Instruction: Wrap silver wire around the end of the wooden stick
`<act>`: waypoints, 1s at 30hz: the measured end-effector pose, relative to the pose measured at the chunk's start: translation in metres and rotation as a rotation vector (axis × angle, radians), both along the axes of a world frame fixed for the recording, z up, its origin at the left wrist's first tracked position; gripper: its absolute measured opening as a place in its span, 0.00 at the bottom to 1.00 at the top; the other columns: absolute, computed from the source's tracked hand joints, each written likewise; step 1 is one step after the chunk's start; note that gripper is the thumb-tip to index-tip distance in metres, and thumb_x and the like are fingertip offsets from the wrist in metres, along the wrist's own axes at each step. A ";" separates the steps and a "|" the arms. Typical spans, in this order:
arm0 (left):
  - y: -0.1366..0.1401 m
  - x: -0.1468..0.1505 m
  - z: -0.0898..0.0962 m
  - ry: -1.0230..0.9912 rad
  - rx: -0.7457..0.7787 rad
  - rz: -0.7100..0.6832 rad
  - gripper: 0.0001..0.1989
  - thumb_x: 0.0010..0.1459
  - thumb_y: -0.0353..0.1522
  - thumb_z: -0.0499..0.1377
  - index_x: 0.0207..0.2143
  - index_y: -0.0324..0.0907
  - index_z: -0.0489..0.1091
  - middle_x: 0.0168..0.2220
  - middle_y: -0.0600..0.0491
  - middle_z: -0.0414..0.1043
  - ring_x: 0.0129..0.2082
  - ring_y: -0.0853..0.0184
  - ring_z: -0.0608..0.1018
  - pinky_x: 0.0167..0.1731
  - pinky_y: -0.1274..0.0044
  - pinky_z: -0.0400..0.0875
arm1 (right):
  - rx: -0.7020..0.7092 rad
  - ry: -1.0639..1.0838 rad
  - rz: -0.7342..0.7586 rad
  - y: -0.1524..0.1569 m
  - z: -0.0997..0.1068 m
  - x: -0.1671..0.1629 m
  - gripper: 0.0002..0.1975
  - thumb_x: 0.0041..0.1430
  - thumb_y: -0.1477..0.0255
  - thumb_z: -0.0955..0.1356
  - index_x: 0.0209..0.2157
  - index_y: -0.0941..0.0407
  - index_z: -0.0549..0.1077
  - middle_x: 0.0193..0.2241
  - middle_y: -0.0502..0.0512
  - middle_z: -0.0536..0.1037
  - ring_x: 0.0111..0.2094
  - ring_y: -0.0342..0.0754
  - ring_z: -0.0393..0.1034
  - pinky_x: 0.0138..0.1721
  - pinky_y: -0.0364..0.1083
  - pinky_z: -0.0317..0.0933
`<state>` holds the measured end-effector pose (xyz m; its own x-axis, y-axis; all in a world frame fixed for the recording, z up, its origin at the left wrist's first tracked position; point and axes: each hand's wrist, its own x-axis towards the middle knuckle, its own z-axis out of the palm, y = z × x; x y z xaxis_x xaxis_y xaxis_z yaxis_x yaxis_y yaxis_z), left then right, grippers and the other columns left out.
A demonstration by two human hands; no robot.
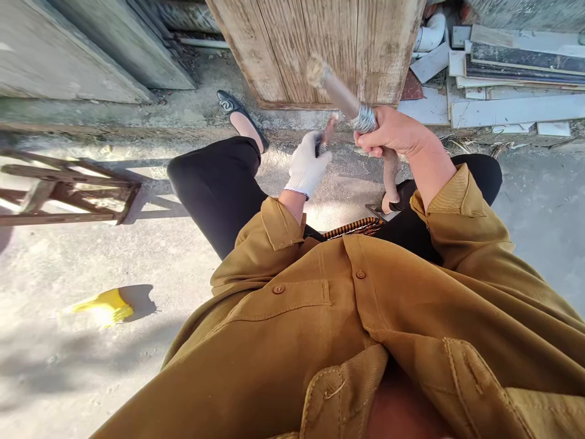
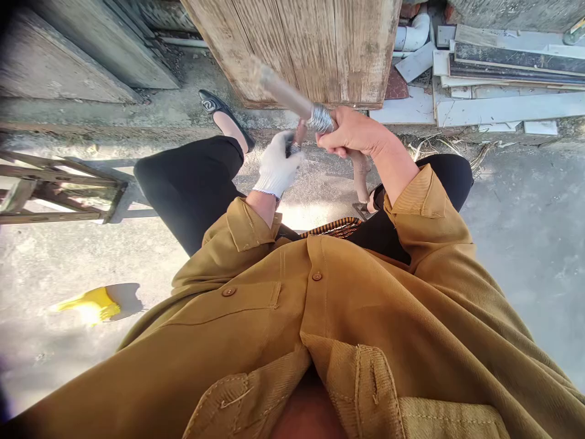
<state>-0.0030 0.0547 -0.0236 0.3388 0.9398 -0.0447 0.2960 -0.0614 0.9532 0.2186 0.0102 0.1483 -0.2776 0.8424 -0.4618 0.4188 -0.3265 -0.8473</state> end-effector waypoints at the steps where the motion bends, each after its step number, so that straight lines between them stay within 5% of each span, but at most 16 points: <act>1: 0.001 -0.001 -0.001 0.085 0.052 -0.016 0.27 0.56 0.34 0.70 0.59 0.48 0.74 0.52 0.45 0.83 0.63 0.46 0.80 0.61 0.56 0.77 | 0.035 0.062 -0.031 0.000 0.000 0.003 0.08 0.54 0.78 0.73 0.31 0.54 0.72 0.25 0.45 0.71 0.26 0.40 0.60 0.30 0.41 0.57; 4: 0.003 -0.001 -0.001 0.227 0.082 -0.068 0.29 0.52 0.30 0.70 0.57 0.48 0.75 0.57 0.44 0.82 0.65 0.44 0.79 0.67 0.54 0.72 | 0.092 0.116 -0.172 0.004 0.001 0.015 0.08 0.55 0.81 0.71 0.30 0.54 0.71 0.23 0.45 0.69 0.24 0.39 0.59 0.28 0.41 0.55; 7: 0.002 0.000 0.001 0.113 0.024 -0.178 0.27 0.51 0.32 0.71 0.55 0.47 0.77 0.57 0.46 0.82 0.63 0.48 0.81 0.67 0.57 0.73 | 0.146 0.092 -0.369 0.013 0.002 0.034 0.13 0.62 0.86 0.66 0.28 0.55 0.70 0.22 0.45 0.68 0.22 0.38 0.58 0.26 0.41 0.56; 10: -0.002 0.000 0.005 -0.165 -0.108 -0.162 0.27 0.51 0.38 0.74 0.54 0.46 0.75 0.52 0.47 0.83 0.54 0.54 0.85 0.57 0.63 0.80 | 0.186 0.005 -0.521 0.021 0.000 0.054 0.17 0.66 0.88 0.64 0.26 0.56 0.68 0.21 0.45 0.68 0.21 0.38 0.60 0.27 0.42 0.58; 13: -0.007 0.000 0.015 -0.362 -0.251 -0.003 0.27 0.54 0.42 0.75 0.53 0.47 0.73 0.44 0.49 0.83 0.41 0.61 0.86 0.42 0.70 0.82 | 0.148 -0.116 -0.597 0.027 -0.007 0.070 0.16 0.68 0.88 0.65 0.27 0.56 0.68 0.21 0.44 0.69 0.21 0.38 0.60 0.27 0.43 0.59; 18: -0.010 0.001 0.029 -0.492 -0.352 0.140 0.23 0.61 0.45 0.74 0.52 0.48 0.72 0.36 0.53 0.81 0.32 0.67 0.84 0.35 0.74 0.80 | 0.139 -0.184 -0.519 0.029 -0.014 0.079 0.14 0.66 0.87 0.68 0.28 0.57 0.71 0.22 0.47 0.70 0.22 0.40 0.60 0.28 0.45 0.58; 24: -0.004 0.001 0.023 -0.487 -0.331 0.182 0.15 0.68 0.47 0.68 0.47 0.48 0.73 0.39 0.52 0.84 0.30 0.70 0.82 0.30 0.76 0.78 | 0.173 -0.092 -0.379 0.012 0.005 0.074 0.12 0.64 0.86 0.68 0.29 0.56 0.71 0.25 0.49 0.71 0.23 0.40 0.60 0.31 0.45 0.57; 30: -0.009 -0.003 0.036 -0.475 -0.360 0.127 0.24 0.71 0.58 0.60 0.44 0.48 0.75 0.39 0.49 0.83 0.34 0.66 0.83 0.29 0.73 0.77 | 0.098 -0.157 -0.274 0.005 0.014 0.072 0.09 0.61 0.82 0.71 0.31 0.55 0.71 0.26 0.46 0.71 0.25 0.39 0.60 0.33 0.45 0.57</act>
